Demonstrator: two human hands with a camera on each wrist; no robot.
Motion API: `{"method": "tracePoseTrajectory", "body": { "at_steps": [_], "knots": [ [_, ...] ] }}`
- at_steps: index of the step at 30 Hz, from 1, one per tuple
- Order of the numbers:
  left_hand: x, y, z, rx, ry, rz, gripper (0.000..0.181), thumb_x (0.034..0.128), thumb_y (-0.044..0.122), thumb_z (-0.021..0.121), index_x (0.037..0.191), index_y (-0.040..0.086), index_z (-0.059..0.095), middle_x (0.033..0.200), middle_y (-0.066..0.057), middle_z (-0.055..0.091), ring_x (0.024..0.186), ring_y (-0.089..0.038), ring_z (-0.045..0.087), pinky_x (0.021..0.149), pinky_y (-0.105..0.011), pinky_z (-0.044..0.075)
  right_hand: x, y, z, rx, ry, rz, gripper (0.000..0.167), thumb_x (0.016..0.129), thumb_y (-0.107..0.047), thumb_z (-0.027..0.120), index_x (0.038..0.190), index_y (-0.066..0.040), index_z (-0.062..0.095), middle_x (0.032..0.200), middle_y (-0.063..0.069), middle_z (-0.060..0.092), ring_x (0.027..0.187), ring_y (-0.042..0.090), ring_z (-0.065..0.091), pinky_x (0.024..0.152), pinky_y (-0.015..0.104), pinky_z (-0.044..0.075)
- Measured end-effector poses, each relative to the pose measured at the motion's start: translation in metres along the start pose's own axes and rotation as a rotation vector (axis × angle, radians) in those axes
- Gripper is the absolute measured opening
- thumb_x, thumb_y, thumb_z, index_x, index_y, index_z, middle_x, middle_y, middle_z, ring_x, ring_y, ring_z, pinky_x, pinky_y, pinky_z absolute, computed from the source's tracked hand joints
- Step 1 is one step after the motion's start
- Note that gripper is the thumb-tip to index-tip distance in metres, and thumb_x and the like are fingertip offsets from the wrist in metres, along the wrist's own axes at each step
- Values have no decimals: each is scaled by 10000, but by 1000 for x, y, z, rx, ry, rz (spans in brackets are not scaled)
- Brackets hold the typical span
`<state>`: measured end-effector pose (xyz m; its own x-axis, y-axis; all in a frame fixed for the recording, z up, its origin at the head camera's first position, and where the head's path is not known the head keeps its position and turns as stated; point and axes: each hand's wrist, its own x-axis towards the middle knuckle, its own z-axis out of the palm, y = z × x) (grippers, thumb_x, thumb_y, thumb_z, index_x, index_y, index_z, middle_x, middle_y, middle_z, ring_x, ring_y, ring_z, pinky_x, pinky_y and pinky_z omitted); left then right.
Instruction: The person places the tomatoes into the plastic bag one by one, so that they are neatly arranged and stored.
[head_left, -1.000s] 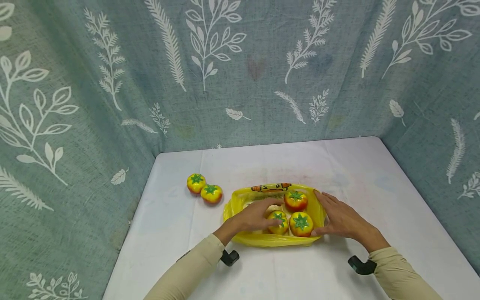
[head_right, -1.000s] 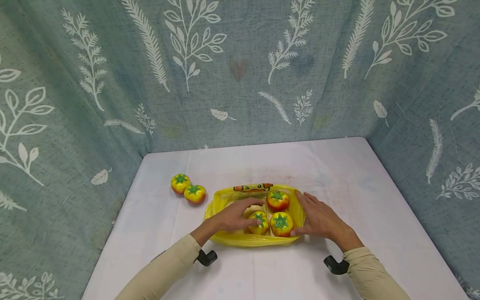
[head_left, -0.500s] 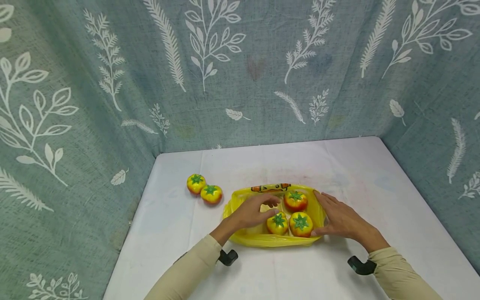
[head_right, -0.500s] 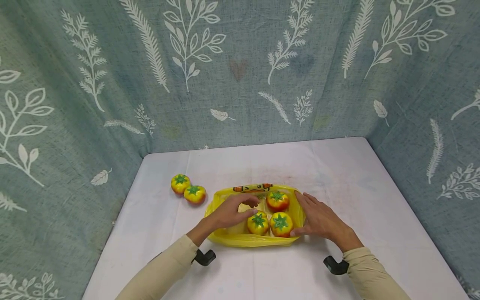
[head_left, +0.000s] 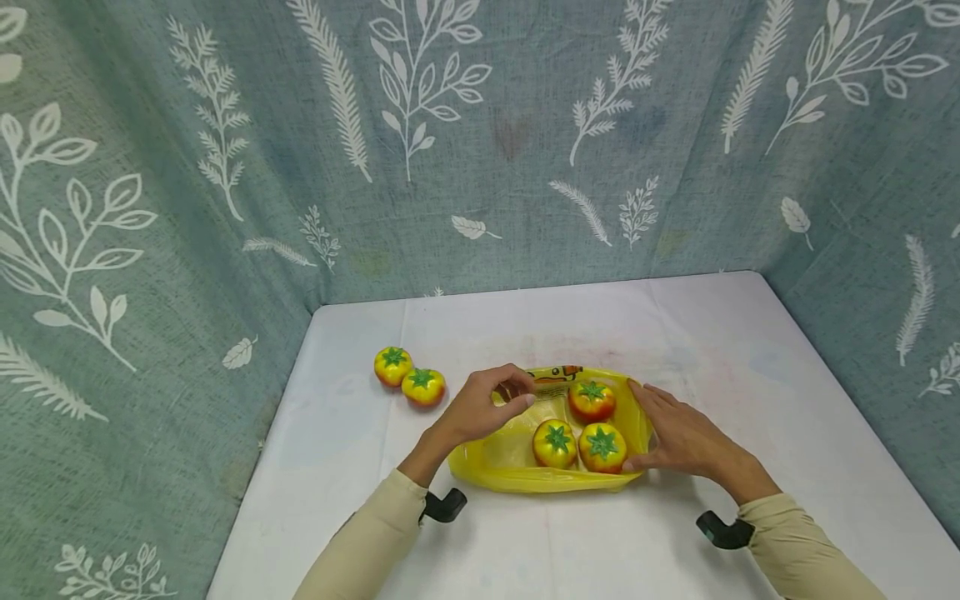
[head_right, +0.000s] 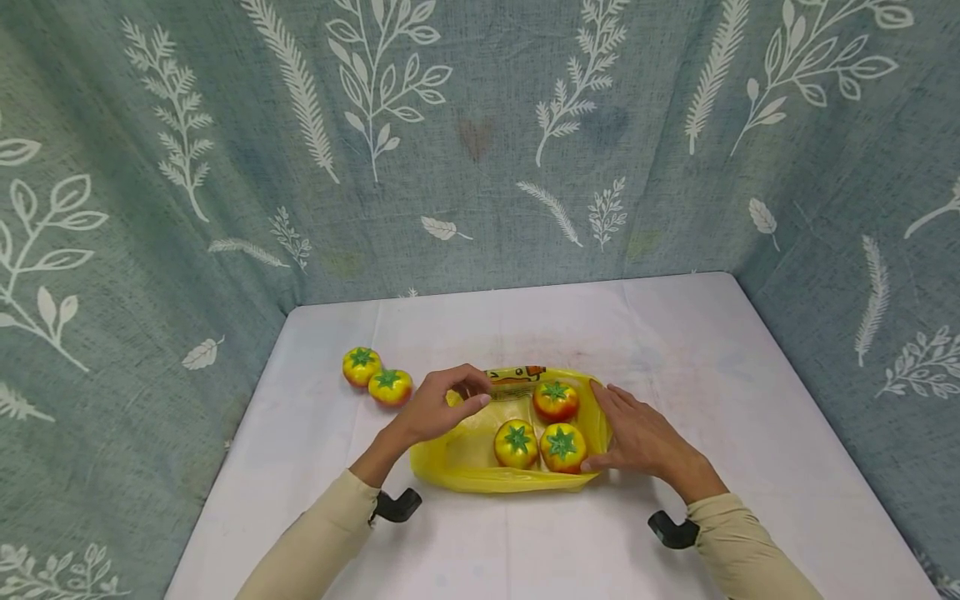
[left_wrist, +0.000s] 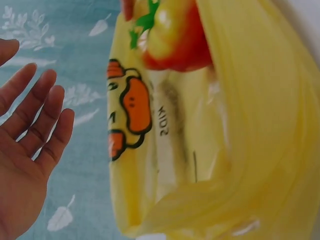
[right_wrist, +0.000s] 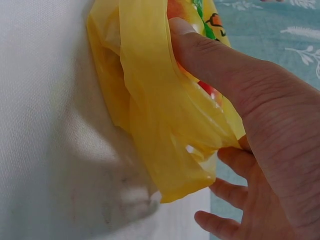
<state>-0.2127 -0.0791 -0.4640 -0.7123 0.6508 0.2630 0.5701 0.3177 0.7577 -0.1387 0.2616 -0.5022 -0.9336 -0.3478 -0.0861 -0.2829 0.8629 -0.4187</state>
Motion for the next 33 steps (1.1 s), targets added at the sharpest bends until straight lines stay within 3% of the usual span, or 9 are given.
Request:
{"method": "tracePoseTrajectory", "body": {
  "at_steps": [7, 18, 21, 26, 29, 33],
  "knots": [
    [-5, -5, -19, -25, 109, -39, 211, 980, 217, 670, 1120, 59, 679, 996, 46, 688, 870, -133, 618, 784, -384, 560, 0, 0, 0, 5, -2, 2, 1313, 673, -723, 788, 1589, 10, 198, 1584, 252, 326, 1421, 492, 313, 1067, 702, 329],
    [-20, -13, -47, 2, 299, -106, 167, 976, 200, 689, 1124, 125, 680, 1012, 7, 692, 889, -167, 626, 808, -373, 550, 0, -1, -2, -2, 1, -2, 1300, 682, -713, 792, 1582, 23, 211, 1572, 265, 339, 1410, 490, 334, 1069, 690, 339],
    [-24, -12, -52, -14, 337, -137, 160, 977, 158, 685, 1126, 98, 677, 1036, -58, 688, 919, -224, 633, 835, -431, 543, 0, -1, -2, 4, 0, 3, 1300, 680, -710, 795, 1583, 21, 212, 1574, 264, 337, 1411, 490, 333, 1070, 691, 336],
    [-33, -24, -59, -24, 397, -164, 188, 967, 95, 686, 1147, 44, 667, 1094, -139, 677, 975, -301, 630, 858, -508, 526, 0, 0, 0, 12, 0, 8, 1302, 676, -716, 792, 1586, 12, 211, 1578, 256, 336, 1412, 488, 335, 1067, 693, 340],
    [-39, -37, -64, -27, 442, -164, 205, 966, 166, 706, 1149, 80, 671, 1104, -104, 677, 994, -261, 626, 864, -481, 527, 1, 0, 1, 10, 0, 11, 1304, 674, -726, 784, 1589, 2, 208, 1576, 256, 338, 1409, 489, 340, 1060, 697, 345],
    [-47, -46, -69, -37, 496, -217, 243, 969, 229, 709, 1165, 94, 662, 1124, -78, 663, 1022, -230, 615, 898, -462, 522, 0, 0, 2, 14, 0, 11, 1307, 676, -731, 780, 1592, 0, 201, 1575, 257, 339, 1408, 490, 340, 1059, 699, 345]
  ]
}}
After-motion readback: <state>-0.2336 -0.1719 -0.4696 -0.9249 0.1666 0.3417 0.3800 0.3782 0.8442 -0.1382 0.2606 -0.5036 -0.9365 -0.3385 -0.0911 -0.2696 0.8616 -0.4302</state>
